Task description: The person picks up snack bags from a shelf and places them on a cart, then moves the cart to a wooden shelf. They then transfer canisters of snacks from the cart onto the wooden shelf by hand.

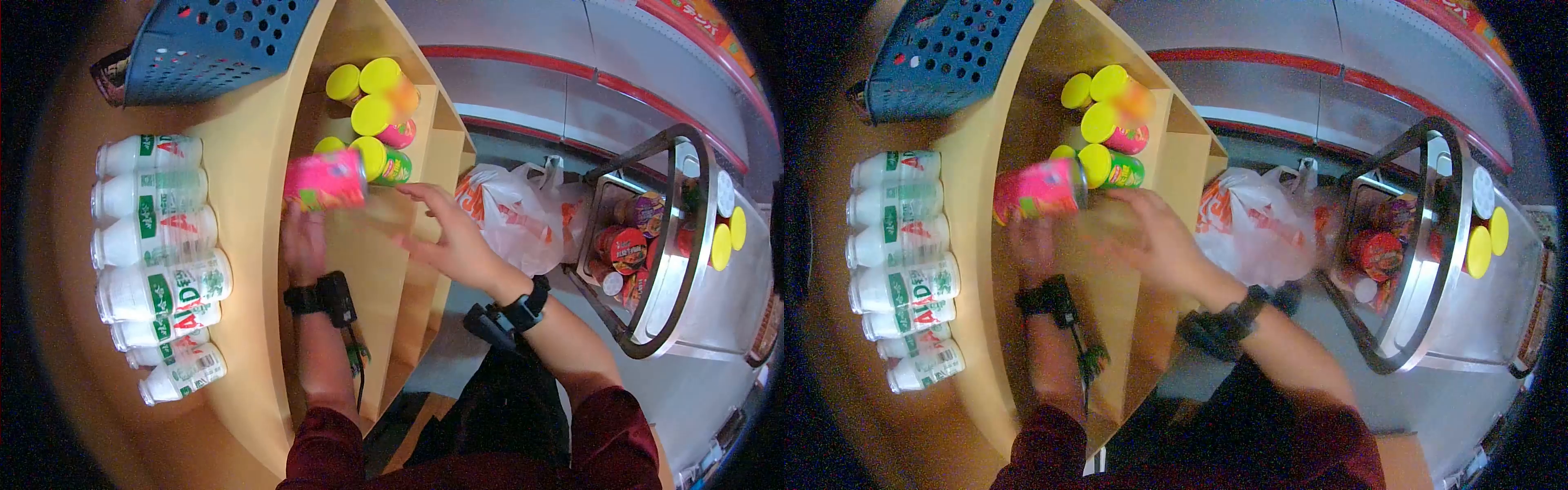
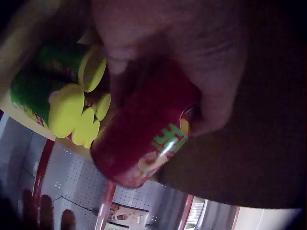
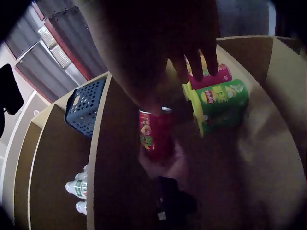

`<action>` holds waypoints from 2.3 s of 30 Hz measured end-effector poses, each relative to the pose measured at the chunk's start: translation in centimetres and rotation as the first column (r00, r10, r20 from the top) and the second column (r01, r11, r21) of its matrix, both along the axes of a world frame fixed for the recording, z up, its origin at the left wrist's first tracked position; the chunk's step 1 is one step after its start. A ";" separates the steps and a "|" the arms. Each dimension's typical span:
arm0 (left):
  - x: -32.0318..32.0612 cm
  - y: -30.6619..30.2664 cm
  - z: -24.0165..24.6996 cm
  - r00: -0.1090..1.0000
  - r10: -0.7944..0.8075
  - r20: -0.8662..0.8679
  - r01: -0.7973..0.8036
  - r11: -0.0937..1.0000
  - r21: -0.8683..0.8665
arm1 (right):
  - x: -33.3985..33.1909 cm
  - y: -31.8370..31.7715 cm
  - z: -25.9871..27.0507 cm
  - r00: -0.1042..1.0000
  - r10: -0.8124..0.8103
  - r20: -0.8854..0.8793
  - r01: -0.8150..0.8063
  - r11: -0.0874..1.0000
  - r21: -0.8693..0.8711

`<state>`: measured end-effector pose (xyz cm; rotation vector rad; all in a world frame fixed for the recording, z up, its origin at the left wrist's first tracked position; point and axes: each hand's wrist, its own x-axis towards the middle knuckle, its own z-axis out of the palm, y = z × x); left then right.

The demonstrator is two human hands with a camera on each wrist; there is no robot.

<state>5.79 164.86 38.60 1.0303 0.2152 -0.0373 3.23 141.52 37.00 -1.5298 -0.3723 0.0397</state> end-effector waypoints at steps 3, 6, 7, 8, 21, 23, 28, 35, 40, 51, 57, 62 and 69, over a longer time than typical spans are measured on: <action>3.6 0.6 -0.5 0.924 0.178 0.339 -0.277 0.922 0.269 | 0.1 -1.4 -1.4 0.997 0.004 -0.078 -0.009 0.998 -0.063; 6.8 0.0 0.1 0.925 0.288 0.248 -0.374 0.807 0.458 | -0.2 -2.0 -2.4 0.988 0.007 -0.156 -0.014 0.999 -0.047; 8.1 1.4 -1.0 0.939 0.226 0.261 -0.337 0.758 0.559 | -0.2 -2.1 -2.8 0.988 -0.003 -0.153 -0.008 0.998 -0.066; 9.1 1.1 -1.2 0.940 0.225 0.258 -0.335 0.756 0.562 | -0.3 -2.3 -3.1 0.988 -0.012 -0.151 -0.001 0.997 -0.083; 11.8 -2.0 1.1 0.939 0.269 0.215 -0.330 0.528 0.782 | 0.3 -4.1 -5.1 0.986 -0.003 -0.164 -0.009 0.998 -0.069; 11.9 -1.9 0.6 0.912 0.329 0.246 -0.361 0.355 0.862 | 0.5 -4.1 -5.1 0.985 0.003 -0.170 -0.013 0.998 -0.057; 14.5 1.1 -3.2 0.976 0.156 0.150 -0.202 0.403 0.893 | 1.1 -3.8 -5.7 0.989 0.029 -0.143 -0.039 0.997 -0.064; 14.5 -3.1 -2.5 0.999 0.037 -0.030 0.010 0.447 0.895 | 1.6 -4.1 -6.1 0.990 0.057 -0.127 -0.070 0.992 -0.103; 14.1 -1.3 -3.0 0.999 0.034 0.033 -0.040 0.212 0.976 | 2.3 -3.5 -6.6 0.991 0.062 -0.122 -0.074 0.993 -0.089; 10.6 -3.8 -3.3 0.955 -0.151 0.257 -0.280 -0.155 0.947 | 1.7 -2.9 -6.8 0.979 0.081 -0.189 -0.097 0.992 -0.078; 7.8 -8.0 -3.1 0.950 -0.309 -0.038 -0.155 -0.576 0.803 | 0.5 -3.4 -6.7 0.977 0.076 -0.199 -0.092 0.993 -0.076; 8.1 -7.4 -2.2 0.947 -0.300 -0.118 -0.073 -0.554 0.829 | -1.1 -4.3 -6.1 0.980 0.043 -0.194 -0.059 0.995 -0.076; 6.8 -8.5 -2.3 0.931 -0.365 -0.004 -0.224 -0.580 0.783 | -5.3 -9.4 -1.6 0.983 -0.182 -0.028 0.171 0.959 -0.226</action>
